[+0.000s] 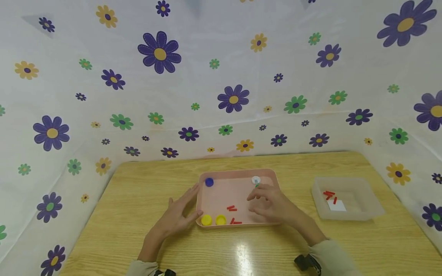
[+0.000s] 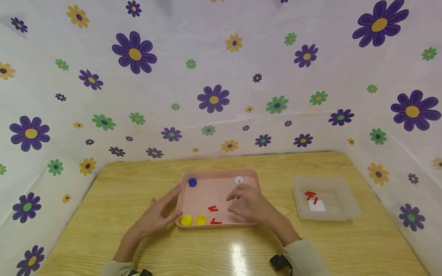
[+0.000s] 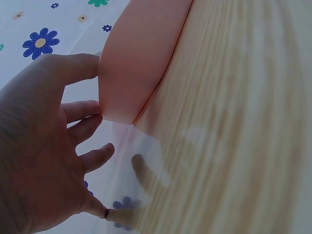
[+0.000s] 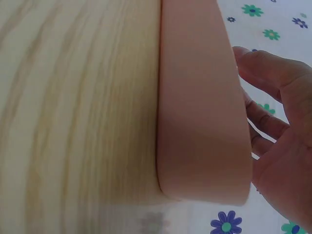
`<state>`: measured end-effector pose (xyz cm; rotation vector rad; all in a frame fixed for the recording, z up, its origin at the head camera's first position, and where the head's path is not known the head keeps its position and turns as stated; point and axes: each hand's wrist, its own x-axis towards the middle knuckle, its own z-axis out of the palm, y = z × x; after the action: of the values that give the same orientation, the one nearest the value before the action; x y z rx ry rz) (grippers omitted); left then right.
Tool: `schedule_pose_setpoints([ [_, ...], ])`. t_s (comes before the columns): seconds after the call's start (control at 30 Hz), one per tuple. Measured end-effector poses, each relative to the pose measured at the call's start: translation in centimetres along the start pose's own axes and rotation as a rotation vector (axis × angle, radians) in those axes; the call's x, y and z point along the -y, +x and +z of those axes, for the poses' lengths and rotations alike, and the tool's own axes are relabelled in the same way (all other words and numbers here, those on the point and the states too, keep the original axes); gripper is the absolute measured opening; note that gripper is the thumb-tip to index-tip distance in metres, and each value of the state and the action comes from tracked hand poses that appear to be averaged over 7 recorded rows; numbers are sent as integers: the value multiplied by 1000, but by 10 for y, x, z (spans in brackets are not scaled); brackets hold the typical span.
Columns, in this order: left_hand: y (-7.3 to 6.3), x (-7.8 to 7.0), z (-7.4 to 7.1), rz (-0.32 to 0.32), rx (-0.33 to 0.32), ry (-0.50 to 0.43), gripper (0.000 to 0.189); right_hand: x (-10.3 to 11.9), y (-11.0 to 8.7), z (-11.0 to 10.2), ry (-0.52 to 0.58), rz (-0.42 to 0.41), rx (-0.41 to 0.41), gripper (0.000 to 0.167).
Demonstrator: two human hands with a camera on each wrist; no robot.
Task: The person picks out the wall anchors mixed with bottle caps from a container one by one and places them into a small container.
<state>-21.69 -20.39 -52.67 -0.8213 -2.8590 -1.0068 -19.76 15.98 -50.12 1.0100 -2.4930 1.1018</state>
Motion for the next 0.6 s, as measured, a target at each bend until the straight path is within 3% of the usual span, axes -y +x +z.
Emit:
schedule_pose_setpoints([
  [0.13, 0, 3, 1, 10, -8, 5, 81, -1, 5, 12, -33, -20, 49, 24],
  [0.4, -2, 5, 3, 26, -16, 11, 81, 1, 11, 29, -57, 60, 209, 34],
  [0.6, -2, 6, 3, 27, -19, 6, 80, 4, 16, 35, -82, 65, 265, 37],
])
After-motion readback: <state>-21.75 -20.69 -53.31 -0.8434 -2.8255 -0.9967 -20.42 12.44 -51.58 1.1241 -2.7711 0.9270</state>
